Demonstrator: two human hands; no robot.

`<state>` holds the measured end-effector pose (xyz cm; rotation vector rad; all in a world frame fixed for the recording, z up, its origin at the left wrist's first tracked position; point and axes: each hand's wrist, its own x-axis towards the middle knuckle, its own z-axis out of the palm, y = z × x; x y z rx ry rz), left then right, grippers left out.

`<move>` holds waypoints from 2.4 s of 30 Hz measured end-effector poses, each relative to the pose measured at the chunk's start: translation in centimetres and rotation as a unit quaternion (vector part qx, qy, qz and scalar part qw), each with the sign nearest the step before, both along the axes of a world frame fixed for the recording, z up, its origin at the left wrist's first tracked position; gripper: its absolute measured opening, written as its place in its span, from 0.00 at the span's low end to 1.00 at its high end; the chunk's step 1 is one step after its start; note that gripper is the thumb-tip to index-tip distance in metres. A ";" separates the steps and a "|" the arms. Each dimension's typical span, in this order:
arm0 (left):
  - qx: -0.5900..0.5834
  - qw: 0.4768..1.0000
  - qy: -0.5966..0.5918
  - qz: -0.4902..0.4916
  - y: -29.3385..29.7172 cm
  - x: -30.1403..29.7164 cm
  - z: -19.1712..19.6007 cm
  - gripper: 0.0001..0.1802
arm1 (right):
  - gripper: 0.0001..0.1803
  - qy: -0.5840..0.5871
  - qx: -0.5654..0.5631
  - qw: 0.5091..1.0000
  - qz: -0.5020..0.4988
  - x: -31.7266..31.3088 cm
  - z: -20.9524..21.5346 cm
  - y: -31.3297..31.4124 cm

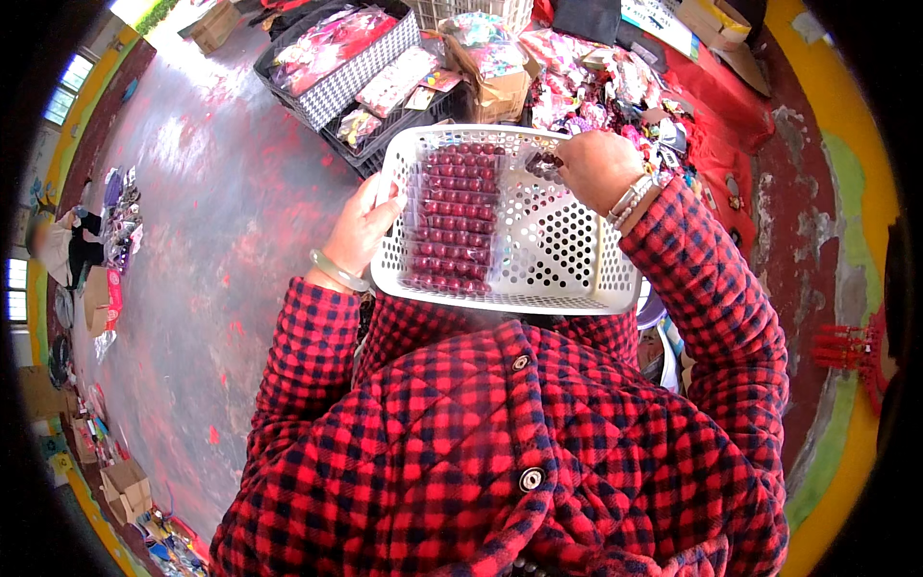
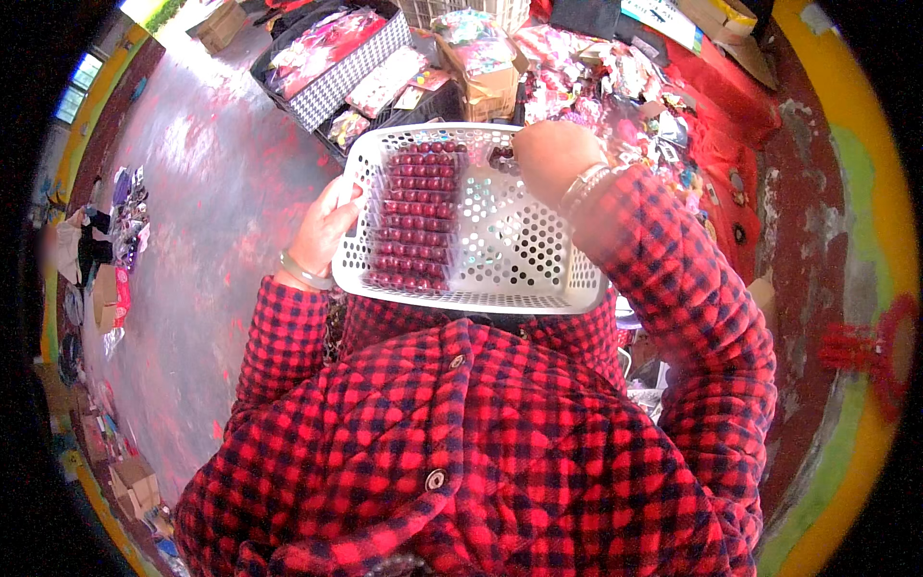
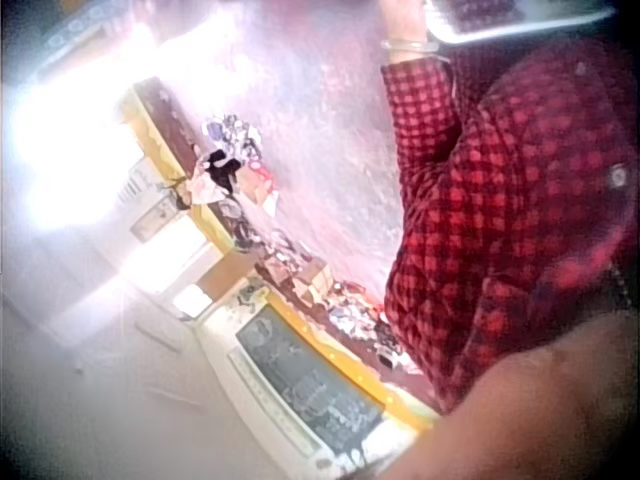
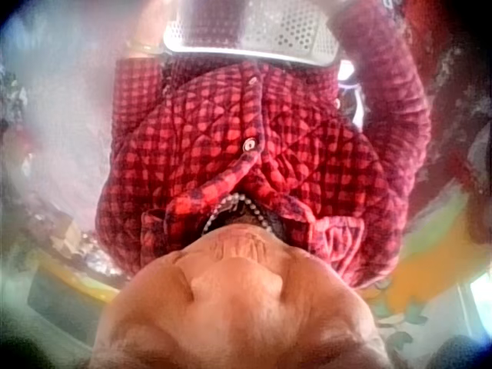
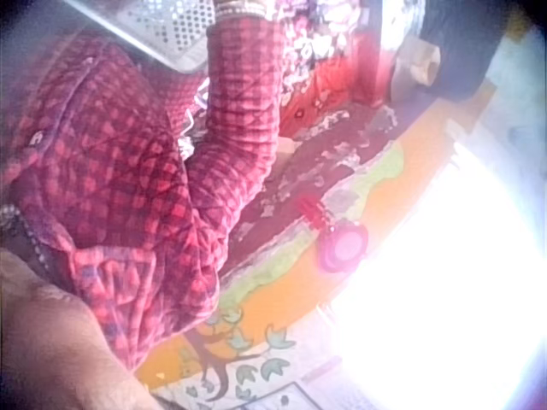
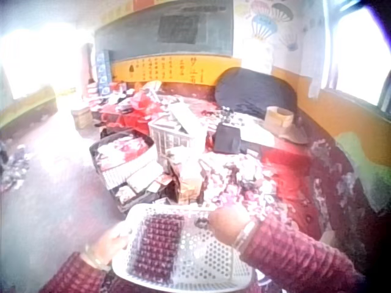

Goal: The person packages beaded bracelets into small plastic bags, places the bags into a basket, and then uses a cloth to wipe a bracelet.

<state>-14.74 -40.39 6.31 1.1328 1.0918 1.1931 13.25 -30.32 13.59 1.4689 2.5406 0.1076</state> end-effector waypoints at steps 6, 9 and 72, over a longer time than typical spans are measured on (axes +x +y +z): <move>0.002 1.000 0.015 0.001 0.1 0.0 -0.7 0.13 | 0.09 0.003 0.000 0.999 0.038 -0.3 -0.5 -0.3; 0.009 1.000 0.012 0.004 0.3 0.2 -0.9 0.13 | 0.08 0.032 0.028 0.996 0.075 0.1 -1.1 -0.3; -0.139 0.977 -0.161 0.007 -2.4 -2.9 -0.1 0.22 | 0.22 0.750 -0.371 0.475 -0.274 3.6 -4.5 -9.7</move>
